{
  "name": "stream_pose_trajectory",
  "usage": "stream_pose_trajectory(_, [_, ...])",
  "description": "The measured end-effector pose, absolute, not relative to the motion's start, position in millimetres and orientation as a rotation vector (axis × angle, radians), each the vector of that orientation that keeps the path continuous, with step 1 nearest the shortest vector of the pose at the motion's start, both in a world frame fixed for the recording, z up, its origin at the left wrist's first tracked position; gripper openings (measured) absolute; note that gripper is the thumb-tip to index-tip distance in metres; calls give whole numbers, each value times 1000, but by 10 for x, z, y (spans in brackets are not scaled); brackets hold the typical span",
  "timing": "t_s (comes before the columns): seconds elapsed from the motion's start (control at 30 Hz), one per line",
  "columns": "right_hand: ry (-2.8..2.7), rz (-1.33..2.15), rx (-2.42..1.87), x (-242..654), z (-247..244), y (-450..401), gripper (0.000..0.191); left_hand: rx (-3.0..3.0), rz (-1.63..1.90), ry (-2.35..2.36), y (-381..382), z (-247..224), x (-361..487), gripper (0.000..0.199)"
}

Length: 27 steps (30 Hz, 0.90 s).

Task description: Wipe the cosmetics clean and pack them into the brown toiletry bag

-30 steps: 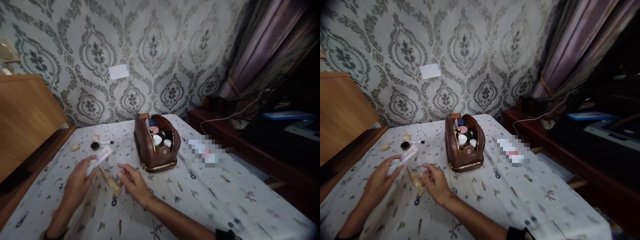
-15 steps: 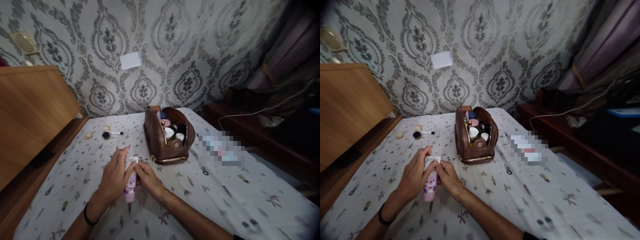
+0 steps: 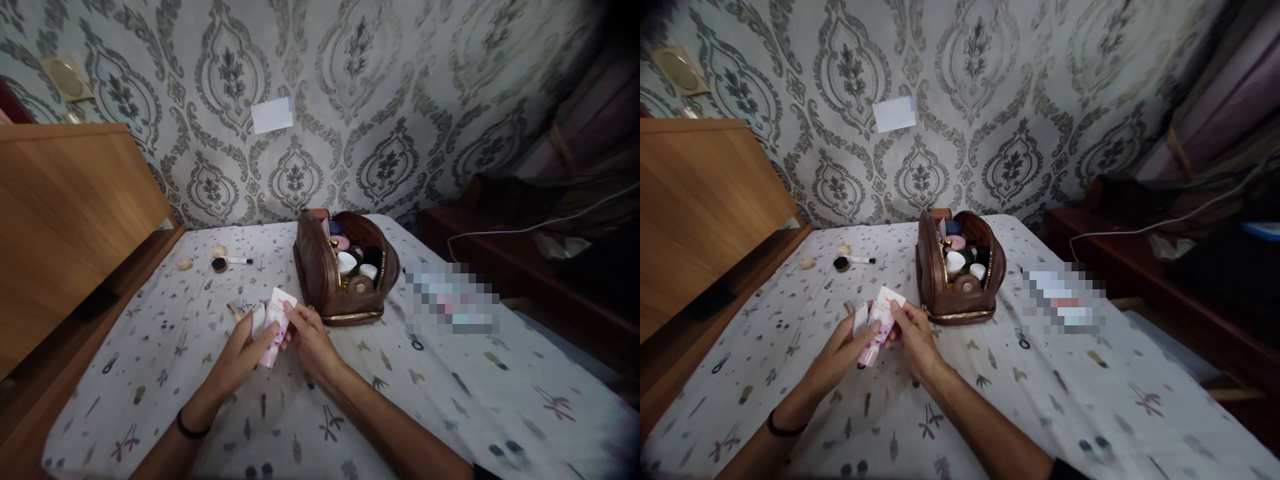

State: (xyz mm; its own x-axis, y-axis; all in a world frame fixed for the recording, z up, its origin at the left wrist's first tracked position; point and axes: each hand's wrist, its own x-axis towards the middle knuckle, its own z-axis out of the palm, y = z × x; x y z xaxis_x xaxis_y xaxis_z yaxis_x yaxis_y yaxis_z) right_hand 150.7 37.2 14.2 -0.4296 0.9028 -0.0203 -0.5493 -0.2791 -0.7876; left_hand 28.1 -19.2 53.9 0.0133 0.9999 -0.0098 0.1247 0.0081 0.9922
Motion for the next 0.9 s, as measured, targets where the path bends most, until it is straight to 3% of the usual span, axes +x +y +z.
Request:
stream_pose_trajectory(0.17, [-906, 1775, -659, 1493, 86, 401, 43, 1310, 1064, 1377, -357, 455, 230, 50])
stream_pose_trajectory(0.33, [-999, 1726, -711, 1447, -3, 291, 32, 1976, 1126, 1687, -407, 172, 251, 52])
stream_pose_trajectory(0.57, [-707, 2050, -653, 1413, 88, 204, 56, 2465, 900, 1901, -378, -62, 441, 74])
stream_pose_trajectory(0.77, [-738, 2158, -537, 1391, 126, 200, 55, 2451, 917, 1876, -175, 86, 333, 63])
stream_pose_trajectory(0.9, [-797, 2099, -470, 1370, 70, 197, 45, 2254, 1131, 1772, 43, 238, 231, 48])
